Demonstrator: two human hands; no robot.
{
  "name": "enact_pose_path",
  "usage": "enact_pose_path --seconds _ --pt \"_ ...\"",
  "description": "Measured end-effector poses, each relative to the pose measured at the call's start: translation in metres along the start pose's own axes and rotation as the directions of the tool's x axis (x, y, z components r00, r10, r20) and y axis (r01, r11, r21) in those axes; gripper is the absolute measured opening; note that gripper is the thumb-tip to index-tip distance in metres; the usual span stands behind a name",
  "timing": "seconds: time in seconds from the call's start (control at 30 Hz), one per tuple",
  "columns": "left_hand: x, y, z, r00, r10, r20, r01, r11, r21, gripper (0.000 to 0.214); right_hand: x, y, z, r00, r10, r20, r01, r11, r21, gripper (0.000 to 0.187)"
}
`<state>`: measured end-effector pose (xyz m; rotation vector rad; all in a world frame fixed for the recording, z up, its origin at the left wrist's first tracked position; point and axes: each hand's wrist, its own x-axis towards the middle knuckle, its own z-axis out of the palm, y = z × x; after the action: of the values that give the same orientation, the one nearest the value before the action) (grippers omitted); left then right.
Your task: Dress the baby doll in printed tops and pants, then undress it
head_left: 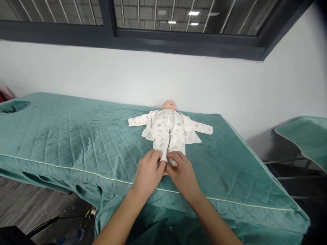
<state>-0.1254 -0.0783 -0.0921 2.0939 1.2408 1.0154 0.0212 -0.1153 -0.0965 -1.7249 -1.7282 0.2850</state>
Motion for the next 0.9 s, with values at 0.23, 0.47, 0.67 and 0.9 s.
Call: enact_pose_path --seconds 0.23,0.47,0.67,0.9 --pt "-0.014 -0.016 0.002 0.998 0.060 0.004 -0.059 0.978 0.202 0.013 0.003 0.008 -0.004 0.995 -0.080 0.062 0.091 0.975 -0.203 0.012" --pt "-0.039 -0.032 -0.003 0.999 0.014 0.039 -0.028 0.929 0.370 0.011 -0.019 -0.005 -0.017 0.975 -0.211 0.072 0.220 0.958 -0.185 0.010" --pt "-0.041 -0.017 -0.002 0.995 0.094 -0.021 -0.090 0.986 0.137 0.027 -0.034 0.023 -0.017 0.988 -0.150 -0.035 0.154 0.972 0.178 0.022" --pt "-0.014 0.007 0.026 0.943 0.276 0.187 -0.321 0.902 0.287 0.012 -0.047 0.086 -0.002 0.984 0.124 -0.126 -0.116 0.990 0.074 0.041"
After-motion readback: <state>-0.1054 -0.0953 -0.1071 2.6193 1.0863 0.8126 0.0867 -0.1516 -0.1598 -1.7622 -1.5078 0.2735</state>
